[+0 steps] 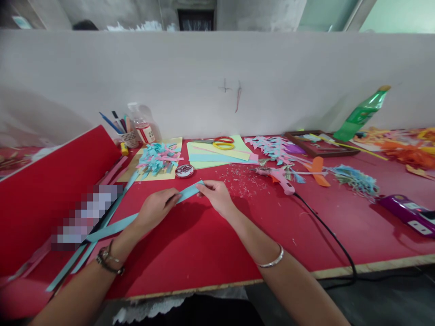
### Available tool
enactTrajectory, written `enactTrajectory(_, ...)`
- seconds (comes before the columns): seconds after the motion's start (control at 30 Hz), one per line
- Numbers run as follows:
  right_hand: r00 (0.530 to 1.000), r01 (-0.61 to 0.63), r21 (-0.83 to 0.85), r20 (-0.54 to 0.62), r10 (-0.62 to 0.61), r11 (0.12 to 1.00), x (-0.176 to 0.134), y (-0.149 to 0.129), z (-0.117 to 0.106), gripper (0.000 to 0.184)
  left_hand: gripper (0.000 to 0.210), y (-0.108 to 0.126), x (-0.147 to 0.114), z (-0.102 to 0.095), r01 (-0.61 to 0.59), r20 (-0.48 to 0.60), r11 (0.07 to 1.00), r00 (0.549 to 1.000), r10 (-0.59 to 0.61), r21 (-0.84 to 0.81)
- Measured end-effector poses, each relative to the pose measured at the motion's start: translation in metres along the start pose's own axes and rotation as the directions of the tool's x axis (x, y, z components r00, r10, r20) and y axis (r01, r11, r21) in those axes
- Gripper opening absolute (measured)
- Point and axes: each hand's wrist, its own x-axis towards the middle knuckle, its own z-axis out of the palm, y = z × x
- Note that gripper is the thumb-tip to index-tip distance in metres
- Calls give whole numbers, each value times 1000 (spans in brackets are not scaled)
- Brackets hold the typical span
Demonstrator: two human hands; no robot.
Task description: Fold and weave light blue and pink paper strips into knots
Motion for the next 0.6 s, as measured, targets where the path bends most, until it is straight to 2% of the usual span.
enactTrajectory(0.2, 1000, 19, -16, -21, -19, 1000, 0, 1, 0, 25, 33, 1, 1, 0, 31, 43, 998, 999, -33, 45)
enactTrajectory(0.33, 1000, 14, 43, -5, -14, 999, 2, 1, -1, 27, 34, 2, 1, 1, 54, 86, 993, 994, -64, 109)
enactTrajectory(0.6, 997, 73, 56, -44, -71, 996, 4, 6, -2, 22, 31, 5, 1, 3, 88, 44, 971, 994, -100, 220)
